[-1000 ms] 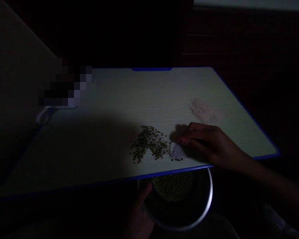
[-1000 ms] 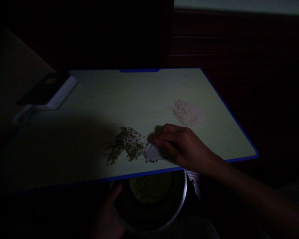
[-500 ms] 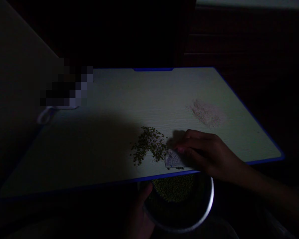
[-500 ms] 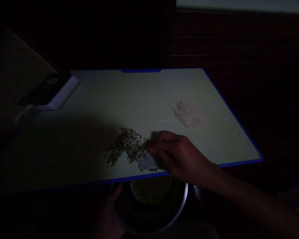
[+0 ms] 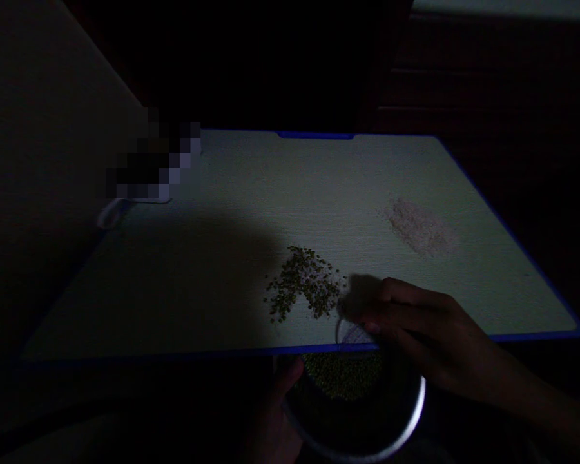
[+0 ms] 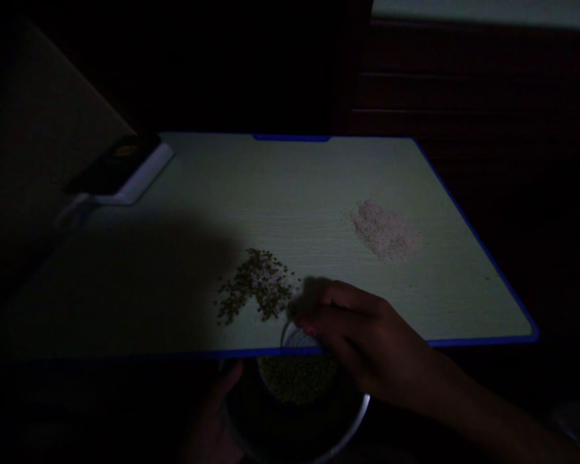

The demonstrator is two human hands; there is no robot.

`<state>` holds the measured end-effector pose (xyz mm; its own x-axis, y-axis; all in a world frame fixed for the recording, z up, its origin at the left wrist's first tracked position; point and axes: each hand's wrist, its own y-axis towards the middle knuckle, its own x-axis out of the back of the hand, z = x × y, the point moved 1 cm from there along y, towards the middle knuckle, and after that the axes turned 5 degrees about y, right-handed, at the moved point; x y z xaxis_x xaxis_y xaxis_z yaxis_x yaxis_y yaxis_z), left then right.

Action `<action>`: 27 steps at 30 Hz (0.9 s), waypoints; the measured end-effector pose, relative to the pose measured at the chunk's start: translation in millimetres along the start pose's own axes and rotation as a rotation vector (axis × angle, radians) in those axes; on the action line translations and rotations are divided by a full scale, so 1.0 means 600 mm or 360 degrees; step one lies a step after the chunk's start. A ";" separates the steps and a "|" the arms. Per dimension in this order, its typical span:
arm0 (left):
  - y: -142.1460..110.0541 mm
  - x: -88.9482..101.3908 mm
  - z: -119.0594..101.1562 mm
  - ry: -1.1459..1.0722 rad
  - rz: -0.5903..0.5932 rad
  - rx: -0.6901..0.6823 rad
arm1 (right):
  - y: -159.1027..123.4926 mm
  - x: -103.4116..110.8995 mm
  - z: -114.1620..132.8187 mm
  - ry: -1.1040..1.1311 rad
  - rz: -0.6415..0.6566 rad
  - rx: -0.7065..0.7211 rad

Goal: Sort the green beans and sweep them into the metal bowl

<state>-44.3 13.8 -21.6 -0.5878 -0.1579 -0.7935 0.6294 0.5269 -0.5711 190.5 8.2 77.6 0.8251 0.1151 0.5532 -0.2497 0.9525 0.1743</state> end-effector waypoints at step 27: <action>0.000 0.058 -0.007 0.0154 0.0149 -0.0180 | -0.009 0.072 -0.024 -0.0830 -0.0745 -0.0316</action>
<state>-67.0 11.8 -48.3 -0.5790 -0.0255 -0.8149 0.6257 0.6269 -0.4642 234.6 12.3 88.8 0.4618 -0.4194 0.7816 0.2077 0.9078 0.3643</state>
